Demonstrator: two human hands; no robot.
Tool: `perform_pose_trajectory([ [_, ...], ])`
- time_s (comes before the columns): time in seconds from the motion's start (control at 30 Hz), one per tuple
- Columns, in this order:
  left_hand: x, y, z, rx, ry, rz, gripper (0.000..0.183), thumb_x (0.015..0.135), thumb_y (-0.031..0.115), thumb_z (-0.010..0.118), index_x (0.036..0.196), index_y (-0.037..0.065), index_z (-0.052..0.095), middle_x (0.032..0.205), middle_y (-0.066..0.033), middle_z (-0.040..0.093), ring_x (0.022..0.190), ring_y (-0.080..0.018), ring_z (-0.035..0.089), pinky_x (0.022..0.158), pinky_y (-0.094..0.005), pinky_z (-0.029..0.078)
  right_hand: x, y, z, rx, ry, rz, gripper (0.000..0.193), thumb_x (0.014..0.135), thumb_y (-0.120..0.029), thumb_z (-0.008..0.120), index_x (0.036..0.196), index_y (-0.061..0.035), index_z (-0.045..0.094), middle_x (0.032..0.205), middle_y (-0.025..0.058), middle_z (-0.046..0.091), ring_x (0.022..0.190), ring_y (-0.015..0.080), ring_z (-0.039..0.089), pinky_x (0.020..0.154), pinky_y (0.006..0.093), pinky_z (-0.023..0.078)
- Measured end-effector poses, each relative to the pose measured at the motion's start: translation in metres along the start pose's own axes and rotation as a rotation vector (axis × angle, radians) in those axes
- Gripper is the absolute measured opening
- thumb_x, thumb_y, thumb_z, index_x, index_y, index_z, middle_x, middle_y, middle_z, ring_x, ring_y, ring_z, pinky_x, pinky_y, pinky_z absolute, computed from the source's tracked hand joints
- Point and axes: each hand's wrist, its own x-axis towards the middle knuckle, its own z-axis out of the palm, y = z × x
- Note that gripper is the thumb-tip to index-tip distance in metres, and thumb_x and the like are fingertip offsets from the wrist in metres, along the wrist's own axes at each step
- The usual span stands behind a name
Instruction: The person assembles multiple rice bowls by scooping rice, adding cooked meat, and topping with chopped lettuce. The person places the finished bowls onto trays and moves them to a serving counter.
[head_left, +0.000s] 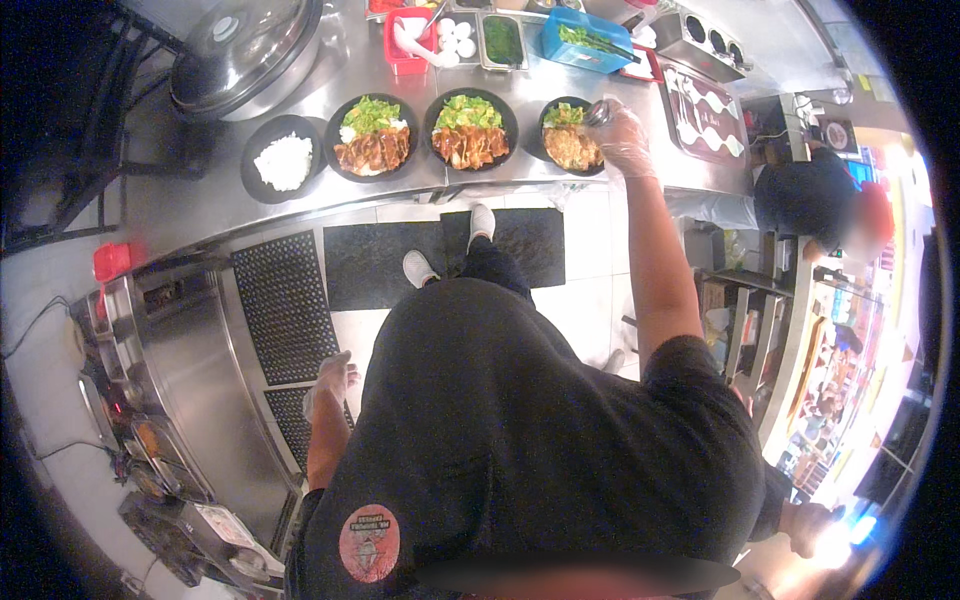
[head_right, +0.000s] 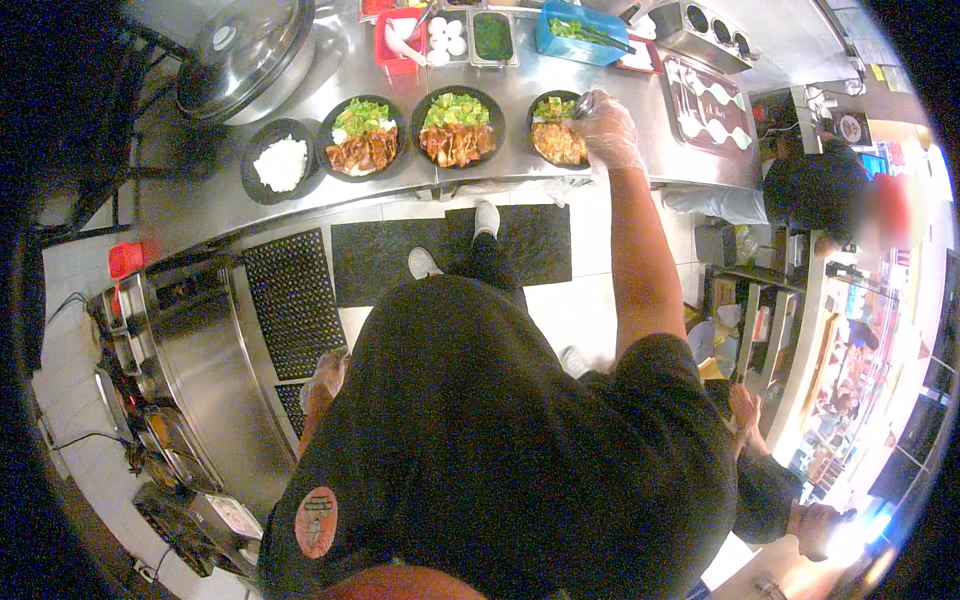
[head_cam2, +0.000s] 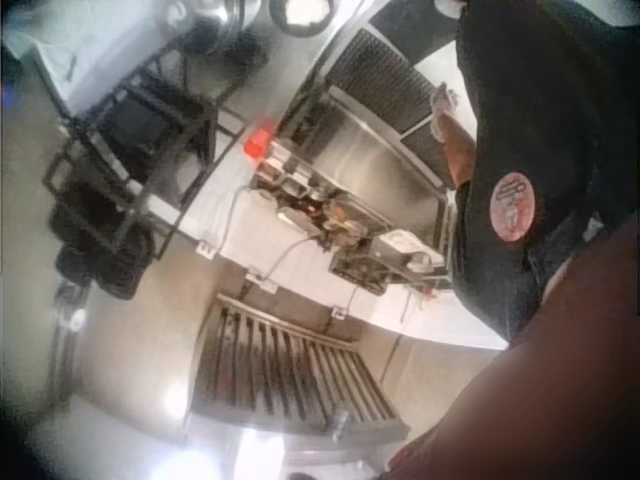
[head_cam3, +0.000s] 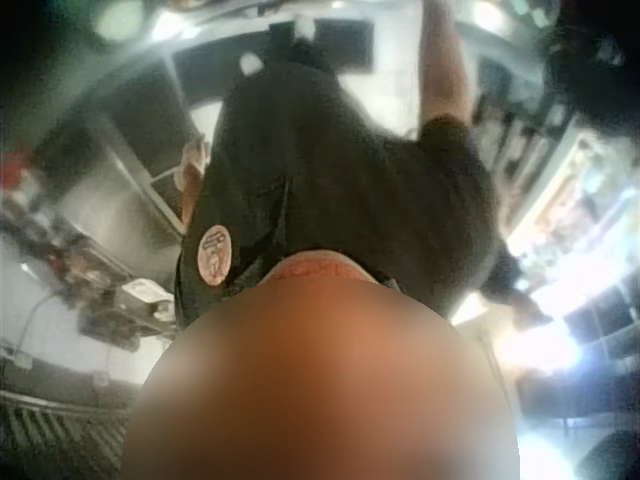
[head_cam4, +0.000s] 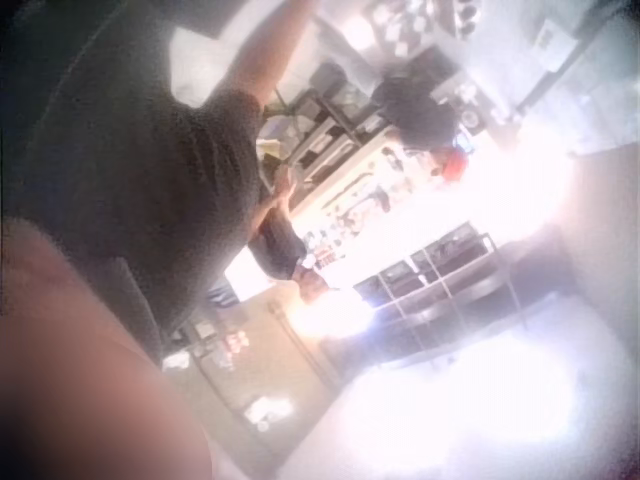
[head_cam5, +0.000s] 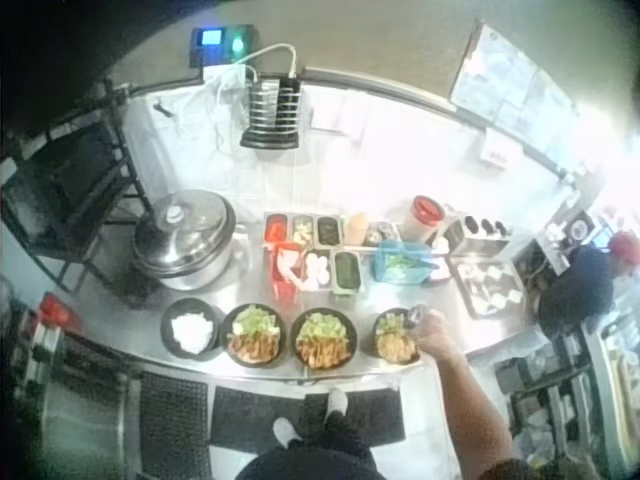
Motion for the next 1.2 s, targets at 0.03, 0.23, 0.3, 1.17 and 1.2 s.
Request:
perform_pose_trajectory([
  [0.03, 0.002, 0.002, -0.003, -0.024, -0.019, 0.015, 0.042, 0.098, 0.036, 0.064, 0.124, 0.003, 0.061, 0.091, -0.0116, 0.067, 0.066, -0.0209, 0.063, 0.059, -0.0343, 0.050, 0.002, 0.012, 0.006, -0.015, 0.010, 0.025, 0.053, 0.073, -0.036, 0.086, 0.114, -0.0092, 0.066, 0.110, 0.0197, 0.070, 0.108, 0.0391, 0.066, 0.091, 0.0472, 0.052],
  [0.23, 0.032, 0.044, -0.015, -0.357, -0.034, -0.339, 0.036, 0.099, 0.033, 0.062, 0.117, 0.001, 0.061, 0.089, -0.0094, 0.066, 0.066, -0.0197, 0.063, 0.056, -0.0315, 0.049, 0.008, 0.012, -0.006, 0.094, 0.182, 0.150, 0.059, 0.073, -0.037, 0.085, 0.119, -0.0061, 0.063, 0.109, 0.0219, 0.071, 0.106, 0.0391, 0.068, 0.090, 0.0467, 0.052],
  [0.3, 0.020, 0.075, 0.005, -0.241, 0.081, -0.271, 0.035, 0.099, 0.032, 0.062, 0.115, 0.001, 0.061, 0.087, -0.0089, 0.065, 0.066, -0.0196, 0.062, 0.056, -0.0313, 0.049, 0.007, 0.027, -0.003, -0.030, 0.075, 0.111, 0.056, 0.076, -0.035, 0.083, 0.120, -0.0078, 0.063, 0.110, 0.0190, 0.071, 0.106, 0.0372, 0.068, 0.089, 0.0445, 0.052],
  [1.17, -0.026, 0.096, 0.010, -0.198, 0.148, -0.307, 0.041, 0.099, 0.034, 0.061, 0.125, 0.002, 0.060, 0.095, -0.0125, 0.066, 0.071, -0.0224, 0.064, 0.062, -0.0357, 0.051, -0.036, -0.059, -0.015, 0.393, 0.222, 0.004, 0.059, 0.070, -0.025, 0.086, 0.123, -0.0080, 0.064, 0.112, 0.0187, 0.071, 0.105, 0.0351, 0.068, 0.091, 0.0437, 0.053],
  [1.2, -0.021, 0.077, 0.002, -0.222, 0.131, -0.300, 0.042, 0.099, 0.034, 0.061, 0.126, 0.002, 0.060, 0.095, -0.0126, 0.066, 0.072, -0.0227, 0.065, 0.062, -0.0360, 0.051, -0.040, -0.071, -0.005, 0.349, 0.170, -0.062, 0.057, 0.071, -0.025, 0.085, 0.121, -0.0080, 0.065, 0.111, 0.0186, 0.071, 0.105, 0.0355, 0.068, 0.090, 0.0443, 0.053],
])
